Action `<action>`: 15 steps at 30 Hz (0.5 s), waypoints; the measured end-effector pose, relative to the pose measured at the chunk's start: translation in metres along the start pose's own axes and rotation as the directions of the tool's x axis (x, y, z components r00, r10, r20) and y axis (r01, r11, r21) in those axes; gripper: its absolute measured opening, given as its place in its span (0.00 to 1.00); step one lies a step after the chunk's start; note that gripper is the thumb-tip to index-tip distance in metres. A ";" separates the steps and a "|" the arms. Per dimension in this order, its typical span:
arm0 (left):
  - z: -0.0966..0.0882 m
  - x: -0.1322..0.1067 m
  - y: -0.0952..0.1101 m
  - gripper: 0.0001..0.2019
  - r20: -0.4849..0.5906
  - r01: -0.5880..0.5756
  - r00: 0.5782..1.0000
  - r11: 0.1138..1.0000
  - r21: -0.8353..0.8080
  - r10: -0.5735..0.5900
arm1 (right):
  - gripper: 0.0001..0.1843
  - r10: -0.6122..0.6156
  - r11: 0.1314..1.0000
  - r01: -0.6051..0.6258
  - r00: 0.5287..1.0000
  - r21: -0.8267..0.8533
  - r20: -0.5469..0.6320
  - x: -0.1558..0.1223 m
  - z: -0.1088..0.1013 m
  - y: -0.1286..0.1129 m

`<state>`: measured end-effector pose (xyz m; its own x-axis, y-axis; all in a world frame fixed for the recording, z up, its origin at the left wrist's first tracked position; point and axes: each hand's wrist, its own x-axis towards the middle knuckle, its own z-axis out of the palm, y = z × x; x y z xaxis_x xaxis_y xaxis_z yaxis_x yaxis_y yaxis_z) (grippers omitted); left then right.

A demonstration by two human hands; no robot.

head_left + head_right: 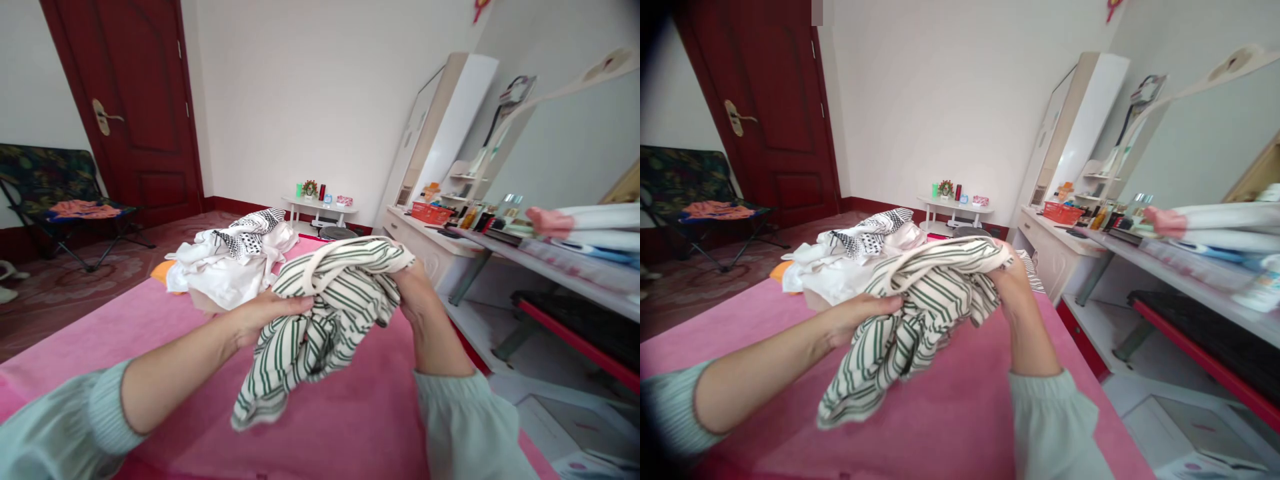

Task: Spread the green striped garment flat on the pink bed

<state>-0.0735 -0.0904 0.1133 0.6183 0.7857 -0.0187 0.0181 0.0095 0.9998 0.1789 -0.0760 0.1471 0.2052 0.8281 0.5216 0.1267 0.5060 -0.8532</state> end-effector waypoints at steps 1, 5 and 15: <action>0.004 -0.006 0.005 0.28 0.021 0.034 0.999 0.999 -0.025 -0.033 | 0.25 -0.021 0.999 0.022 0.999 -0.025 0.043 0.001 -0.008 -0.009; 0.001 -0.018 0.018 0.18 0.177 -0.070 0.984 0.964 0.257 0.024 | 0.15 -0.009 0.958 0.038 0.995 -0.286 0.102 0.003 -0.037 -0.019; -0.033 -0.068 0.034 0.09 0.381 0.029 0.894 0.878 0.477 -0.237 | 0.13 0.318 0.929 -0.127 0.757 -0.349 0.570 -0.017 -0.036 -0.051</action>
<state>-0.1409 -0.1232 0.1485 0.8477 0.4643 -0.2566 0.4089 -0.2637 0.8736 0.2039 -0.1245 0.1822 -0.3579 0.9256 0.1231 0.4298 0.2803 -0.8583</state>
